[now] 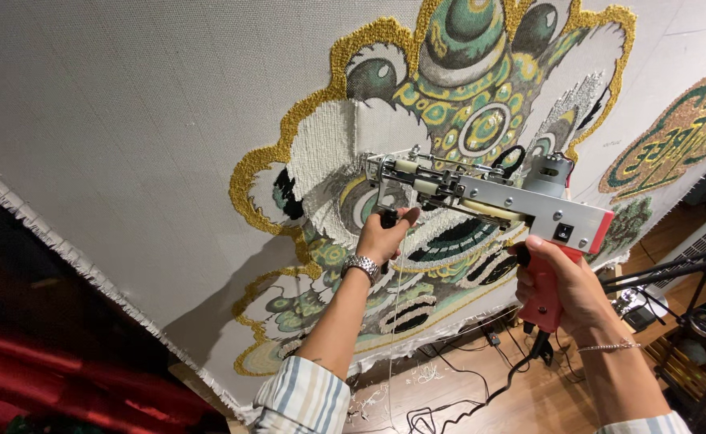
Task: The person uses a handheld electric tufting gun to apply white yarn into a canvas stretched on a frame. They guide the tool along the contours of a pre-printed design featuring a stylized face with large eyes and gold accents. The operator maintains a steady hand to create a dense, textured pile of yarn on the fabric surface.
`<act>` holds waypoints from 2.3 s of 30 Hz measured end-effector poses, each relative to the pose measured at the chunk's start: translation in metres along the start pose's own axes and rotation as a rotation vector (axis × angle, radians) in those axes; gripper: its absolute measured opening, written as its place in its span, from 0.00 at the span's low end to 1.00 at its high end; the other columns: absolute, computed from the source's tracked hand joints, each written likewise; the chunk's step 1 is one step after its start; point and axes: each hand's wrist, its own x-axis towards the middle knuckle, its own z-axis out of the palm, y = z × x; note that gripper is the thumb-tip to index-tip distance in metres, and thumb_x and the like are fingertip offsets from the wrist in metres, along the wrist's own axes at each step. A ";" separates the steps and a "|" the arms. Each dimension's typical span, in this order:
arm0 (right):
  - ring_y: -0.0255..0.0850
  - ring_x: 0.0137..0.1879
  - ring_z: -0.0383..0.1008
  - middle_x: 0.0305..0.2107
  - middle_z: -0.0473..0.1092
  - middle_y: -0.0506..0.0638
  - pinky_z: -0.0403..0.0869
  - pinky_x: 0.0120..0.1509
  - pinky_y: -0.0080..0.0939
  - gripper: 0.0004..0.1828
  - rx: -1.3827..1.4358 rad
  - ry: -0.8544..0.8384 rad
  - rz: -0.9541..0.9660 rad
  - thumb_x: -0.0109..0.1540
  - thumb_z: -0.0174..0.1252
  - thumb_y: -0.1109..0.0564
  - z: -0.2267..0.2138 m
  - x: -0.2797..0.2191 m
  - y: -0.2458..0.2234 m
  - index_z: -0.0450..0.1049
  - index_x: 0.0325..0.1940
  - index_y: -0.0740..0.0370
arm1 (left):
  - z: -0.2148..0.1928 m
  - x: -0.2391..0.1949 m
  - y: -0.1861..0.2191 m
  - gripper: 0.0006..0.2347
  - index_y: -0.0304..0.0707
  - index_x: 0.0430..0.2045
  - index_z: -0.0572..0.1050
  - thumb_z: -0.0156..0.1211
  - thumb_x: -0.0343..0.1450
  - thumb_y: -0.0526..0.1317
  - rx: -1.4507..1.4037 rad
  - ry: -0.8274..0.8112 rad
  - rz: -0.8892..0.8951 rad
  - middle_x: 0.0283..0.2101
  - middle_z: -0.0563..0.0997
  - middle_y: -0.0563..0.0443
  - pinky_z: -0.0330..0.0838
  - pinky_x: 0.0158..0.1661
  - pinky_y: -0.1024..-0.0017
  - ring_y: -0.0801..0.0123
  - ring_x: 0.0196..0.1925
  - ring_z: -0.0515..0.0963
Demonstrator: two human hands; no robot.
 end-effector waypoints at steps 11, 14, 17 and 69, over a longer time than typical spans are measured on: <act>0.40 0.21 0.66 0.17 0.63 0.48 0.67 0.24 0.43 0.22 -0.035 0.007 0.005 0.59 0.60 0.40 0.017 -0.005 -0.011 0.75 0.41 0.61 | -0.006 0.010 0.000 0.18 0.37 0.44 0.82 0.67 0.68 0.51 -0.023 -0.016 -0.032 0.19 0.77 0.58 0.67 0.17 0.75 0.79 0.14 0.71; 0.40 0.21 0.65 0.18 0.63 0.48 0.66 0.24 0.43 0.21 -0.028 -0.005 -0.005 0.59 0.60 0.40 0.018 -0.003 -0.010 0.74 0.40 0.61 | -0.006 0.013 -0.001 0.18 0.36 0.45 0.82 0.67 0.69 0.50 -0.018 -0.013 -0.043 0.20 0.77 0.57 0.67 0.17 0.75 0.79 0.14 0.71; 0.40 0.22 0.66 0.18 0.64 0.49 0.65 0.24 0.42 0.21 -0.029 -0.009 -0.014 0.60 0.61 0.41 0.018 0.000 -0.010 0.73 0.40 0.62 | -0.007 0.014 -0.001 0.17 0.36 0.45 0.81 0.65 0.69 0.48 -0.048 -0.011 -0.031 0.22 0.82 0.59 0.66 0.16 0.74 0.77 0.13 0.72; 0.35 0.18 0.61 0.17 0.64 0.46 0.61 0.20 0.38 0.13 0.026 -0.062 -0.154 0.59 0.66 0.52 0.108 -0.008 0.033 0.72 0.34 0.64 | -0.092 0.009 0.033 0.17 0.45 0.20 0.82 0.61 0.71 0.55 0.813 0.377 0.003 0.19 0.82 0.51 0.69 0.20 0.67 0.65 0.18 0.80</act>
